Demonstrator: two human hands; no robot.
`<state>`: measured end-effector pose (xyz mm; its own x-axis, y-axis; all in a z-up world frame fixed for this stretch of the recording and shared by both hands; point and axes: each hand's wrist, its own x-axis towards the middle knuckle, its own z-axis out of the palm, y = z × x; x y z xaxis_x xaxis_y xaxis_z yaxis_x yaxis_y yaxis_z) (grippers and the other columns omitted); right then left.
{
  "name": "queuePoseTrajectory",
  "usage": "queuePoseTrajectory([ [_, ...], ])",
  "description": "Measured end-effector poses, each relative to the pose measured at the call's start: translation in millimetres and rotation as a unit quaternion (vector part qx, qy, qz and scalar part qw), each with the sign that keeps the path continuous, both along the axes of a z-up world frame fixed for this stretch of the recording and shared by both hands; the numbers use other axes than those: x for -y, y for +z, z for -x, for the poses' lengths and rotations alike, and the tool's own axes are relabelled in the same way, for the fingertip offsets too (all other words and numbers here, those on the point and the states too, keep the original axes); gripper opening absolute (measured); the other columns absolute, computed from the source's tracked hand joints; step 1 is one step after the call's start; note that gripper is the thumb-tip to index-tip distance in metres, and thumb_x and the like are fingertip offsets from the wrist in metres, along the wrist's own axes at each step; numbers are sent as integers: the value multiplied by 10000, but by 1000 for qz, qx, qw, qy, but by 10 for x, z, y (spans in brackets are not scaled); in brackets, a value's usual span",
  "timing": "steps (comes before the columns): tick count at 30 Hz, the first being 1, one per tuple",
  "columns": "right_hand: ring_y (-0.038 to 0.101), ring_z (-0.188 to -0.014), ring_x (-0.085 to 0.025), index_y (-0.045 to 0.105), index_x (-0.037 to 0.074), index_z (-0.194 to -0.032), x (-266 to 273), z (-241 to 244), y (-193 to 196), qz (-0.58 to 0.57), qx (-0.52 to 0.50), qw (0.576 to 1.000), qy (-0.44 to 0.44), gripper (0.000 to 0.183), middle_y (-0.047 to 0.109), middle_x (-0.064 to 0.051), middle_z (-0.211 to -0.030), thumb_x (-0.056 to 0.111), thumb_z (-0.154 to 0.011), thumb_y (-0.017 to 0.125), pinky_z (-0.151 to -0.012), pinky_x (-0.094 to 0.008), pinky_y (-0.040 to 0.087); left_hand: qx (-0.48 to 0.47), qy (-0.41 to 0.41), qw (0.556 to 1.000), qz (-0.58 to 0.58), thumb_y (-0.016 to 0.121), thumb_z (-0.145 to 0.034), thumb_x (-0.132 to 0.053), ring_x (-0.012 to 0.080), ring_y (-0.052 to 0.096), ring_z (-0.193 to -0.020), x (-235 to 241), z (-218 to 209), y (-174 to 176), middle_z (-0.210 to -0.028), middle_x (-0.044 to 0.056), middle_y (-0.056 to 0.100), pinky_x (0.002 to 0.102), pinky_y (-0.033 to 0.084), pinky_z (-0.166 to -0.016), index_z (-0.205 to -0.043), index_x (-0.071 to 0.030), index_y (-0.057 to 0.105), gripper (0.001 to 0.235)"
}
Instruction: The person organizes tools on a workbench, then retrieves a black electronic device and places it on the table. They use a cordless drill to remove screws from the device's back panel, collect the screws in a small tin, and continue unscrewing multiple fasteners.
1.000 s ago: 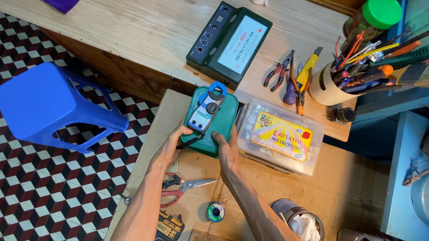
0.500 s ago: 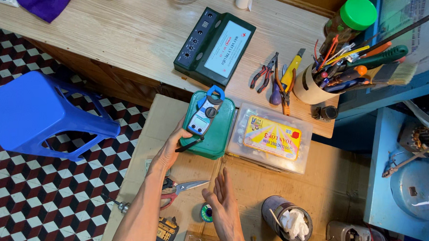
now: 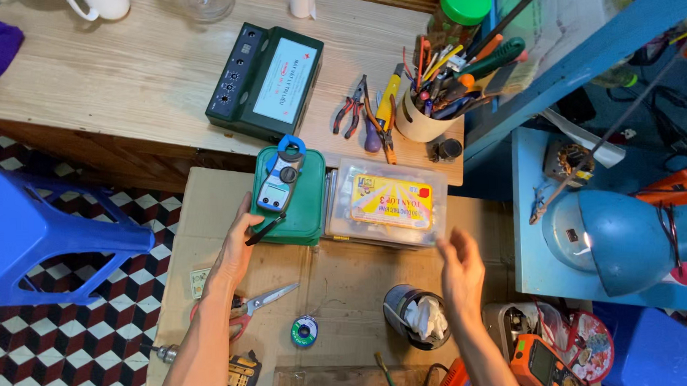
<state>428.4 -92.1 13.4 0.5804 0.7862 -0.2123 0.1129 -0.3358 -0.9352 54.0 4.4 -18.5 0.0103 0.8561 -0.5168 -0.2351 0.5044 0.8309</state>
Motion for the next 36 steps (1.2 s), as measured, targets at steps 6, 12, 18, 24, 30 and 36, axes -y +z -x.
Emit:
queuePoseTrajectory([
  [6, 616, -1202, -276, 431, 132, -1538, -726, -415, -461, 144, -20, 981, 129, 780, 658, -177, -1345, 462, -873, 669, -1028, -387, 464, 75, 26, 997, 5, 559, -894, -422, 190, 554, -1162, 56, -86, -281, -1224, 81, 646, 368, 332, -1093, -1285, -62, 615, 534],
  [12, 605, -1253, -256, 442, 49, -1512, -761, -353, -557, 76, -15, 975, 208, 752, 630, -168, -1395, 373, -894, 721, -1068, -362, 449, 25, -6, 999, 45, 526, -883, -508, 156, 553, -1085, 39, -56, -488, -1117, 46, 695, 310, 315, -1031, -1109, -117, 698, 484],
  [18, 550, -1334, -308, 281, 36, -1571, -586, -228, -342, 84, 54, 984, 145, 912, 535, -238, -1457, 371, -862, 747, -1079, -381, 449, 6, 86, 996, -20, 562, -846, -483, 186, 391, -1366, 200, -74, -438, -1488, 59, 451, 366, 209, -1149, -1501, -168, 363, 753],
  [24, 423, -1489, -310, 353, 18, -1558, 1079, -195, 646, -13, 90, 973, 213, 805, 441, -235, -1583, 431, -925, 632, -1179, -369, 350, -116, 247, 951, -148, 435, -984, -371, 252, 464, -1502, 1241, -219, -378, -1565, 184, 525, 419, 338, -1242, -1521, -49, 480, 627],
  [30, 345, -1529, -317, 355, 36, -1563, 2614, -754, 931, -45, 122, 952, 278, 724, 413, -215, -1599, 375, -986, 630, -1216, -413, 270, 89, 45, 995, 6, 527, -1002, -295, 326, 578, -1232, 2330, -2223, -1076, -1443, 182, 592, 494, 451, -934, -1573, -111, 435, 606],
  [36, 267, -1552, -307, 422, 43, -1533, 3467, -1761, 302, -17, 32, 984, 174, 604, 373, -177, -1620, 361, -1021, 468, -1243, -411, 208, 513, -23, 837, 189, 384, -952, -612, 410, 468, -1345, 4112, -4621, -208, -1522, 234, 469, 506, 358, -1121, -1529, -47, 399, 808],
])
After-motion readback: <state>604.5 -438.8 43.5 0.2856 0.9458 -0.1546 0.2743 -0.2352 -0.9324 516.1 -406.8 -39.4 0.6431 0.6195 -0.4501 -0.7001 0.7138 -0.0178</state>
